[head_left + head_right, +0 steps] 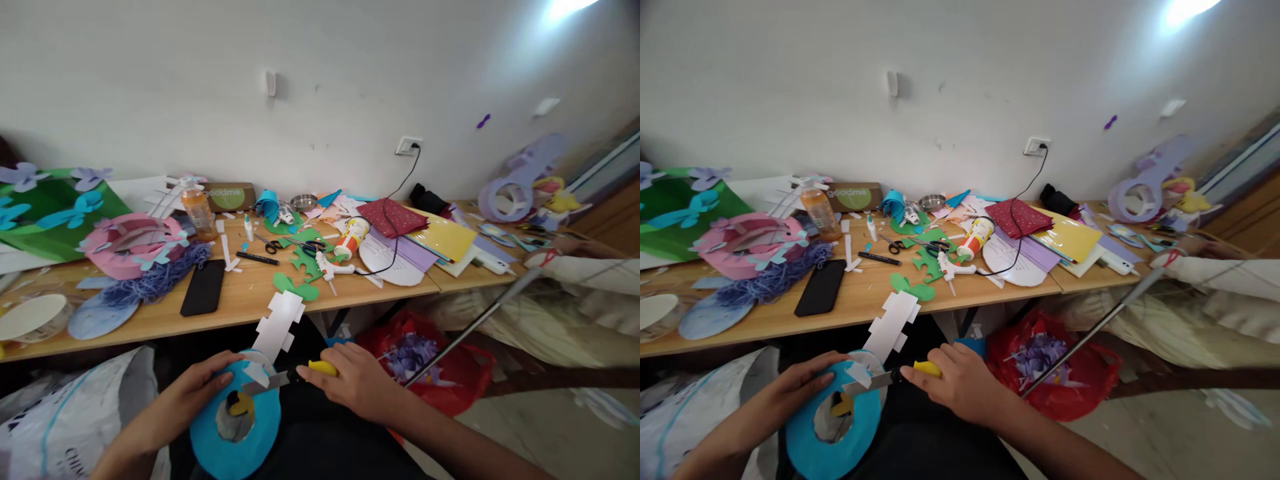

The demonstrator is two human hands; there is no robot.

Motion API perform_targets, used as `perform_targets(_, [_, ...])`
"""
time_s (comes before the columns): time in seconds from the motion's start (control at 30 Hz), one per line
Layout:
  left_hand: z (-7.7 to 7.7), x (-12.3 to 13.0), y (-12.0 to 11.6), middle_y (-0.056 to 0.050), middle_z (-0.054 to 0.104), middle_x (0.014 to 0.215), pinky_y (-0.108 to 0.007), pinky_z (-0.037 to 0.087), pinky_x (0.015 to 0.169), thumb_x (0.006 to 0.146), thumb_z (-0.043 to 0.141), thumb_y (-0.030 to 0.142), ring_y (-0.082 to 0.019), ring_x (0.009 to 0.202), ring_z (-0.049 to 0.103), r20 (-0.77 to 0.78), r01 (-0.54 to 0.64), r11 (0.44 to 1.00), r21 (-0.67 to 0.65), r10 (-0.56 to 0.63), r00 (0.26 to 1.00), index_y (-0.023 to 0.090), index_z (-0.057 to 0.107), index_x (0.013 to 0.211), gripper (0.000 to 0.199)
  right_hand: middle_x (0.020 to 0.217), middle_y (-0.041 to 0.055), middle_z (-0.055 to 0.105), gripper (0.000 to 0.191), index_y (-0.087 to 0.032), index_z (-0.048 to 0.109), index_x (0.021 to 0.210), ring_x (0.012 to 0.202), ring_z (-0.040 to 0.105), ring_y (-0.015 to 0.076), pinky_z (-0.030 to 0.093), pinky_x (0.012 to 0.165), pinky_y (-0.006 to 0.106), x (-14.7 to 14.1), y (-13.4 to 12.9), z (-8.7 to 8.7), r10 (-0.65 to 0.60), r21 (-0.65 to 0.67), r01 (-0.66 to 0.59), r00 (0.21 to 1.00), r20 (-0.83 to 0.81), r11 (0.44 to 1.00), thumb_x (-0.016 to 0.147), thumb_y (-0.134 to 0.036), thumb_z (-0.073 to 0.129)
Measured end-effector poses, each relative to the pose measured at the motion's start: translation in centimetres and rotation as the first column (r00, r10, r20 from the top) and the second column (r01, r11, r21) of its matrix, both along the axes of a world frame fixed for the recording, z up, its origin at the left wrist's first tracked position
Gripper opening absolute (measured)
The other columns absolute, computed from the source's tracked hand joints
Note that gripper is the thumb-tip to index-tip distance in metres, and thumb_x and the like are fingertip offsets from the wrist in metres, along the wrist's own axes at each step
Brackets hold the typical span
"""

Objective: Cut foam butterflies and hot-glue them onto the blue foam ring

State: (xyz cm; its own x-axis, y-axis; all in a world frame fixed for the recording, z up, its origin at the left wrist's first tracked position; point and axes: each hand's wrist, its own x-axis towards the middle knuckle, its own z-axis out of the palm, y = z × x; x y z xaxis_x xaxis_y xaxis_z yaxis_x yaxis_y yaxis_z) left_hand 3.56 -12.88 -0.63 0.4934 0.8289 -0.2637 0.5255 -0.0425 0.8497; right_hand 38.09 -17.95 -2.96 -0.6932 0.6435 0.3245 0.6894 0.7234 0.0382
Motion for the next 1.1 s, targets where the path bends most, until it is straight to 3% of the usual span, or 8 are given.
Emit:
perform_targets(0.33, [-0.4, -0.1, -0.3, -0.001, 0.059, 0.140, -0.046, 0.036, 0.114, 0.086, 0.057, 0.061, -0.032, 0.131, 0.051, -0.014, -0.070, 0.997, 0.008, 0.070, 0.997, 0.031, 0.064, 0.129, 0.053, 0.097, 0.0041, 0.060, 0.062, -0.032, 0.043, 0.145, 0.080, 0.054, 0.0167, 0.040, 0.070, 0.030, -1.2, -0.2, -0.2, -0.006, -0.003, 0.006, 1.000, -0.029, 1.000, 0.088, -0.022, 0.063])
perform_targets(0.67, [0.9, 0.2, -0.8, 0.001, 0.061, 0.137, -0.035, 0.042, 0.110, 0.094, 0.053, 0.047, -0.025, 0.127, 0.054, 0.060, 0.023, 1.000, 0.010, -0.023, 0.998, 0.032, 0.062, 0.129, 0.039, 0.093, 0.0050, 0.061, 0.055, -0.031, 0.046, 0.144, 0.079, 0.055, 0.0168, 0.041, 0.071, 0.031, -0.1, -0.1, 0.1, 0.024, 0.012, -0.024, 1.000, -0.008, 1.000, 0.092, -0.015, 0.053])
perform_targets(0.93, [0.9, 0.9, -1.3, -0.001, 0.060, 0.139, -0.037, 0.037, 0.114, 0.094, 0.053, 0.046, -0.025, 0.131, 0.050, 0.075, 0.074, 0.996, 0.038, -0.077, 0.994, 0.030, 0.062, 0.130, 0.041, 0.098, 0.0078, 0.061, 0.055, -0.030, 0.046, 0.144, 0.082, 0.057, 0.0190, 0.046, 0.072, 0.033, -1.6, -0.3, 0.6, 0.016, -0.029, -0.019, 0.997, -0.073, 0.999, 0.092, -0.014, 0.052])
perform_targets(1.1, [2.2, 0.5, -1.2, -0.002, 0.063, 0.134, -0.033, 0.043, 0.107, 0.094, 0.053, 0.047, -0.025, 0.123, 0.056, 0.087, 0.064, 0.996, -0.060, -0.059, 0.994, 0.028, 0.062, 0.129, 0.041, 0.098, 0.0103, 0.061, 0.050, -0.024, 0.051, 0.140, 0.085, 0.058, 0.0204, 0.048, 0.073, 0.033, 0.1, 0.2, 1.0, 0.039, 0.026, -0.036, 0.992, -0.122, 0.999, 0.092, -0.012, 0.053])
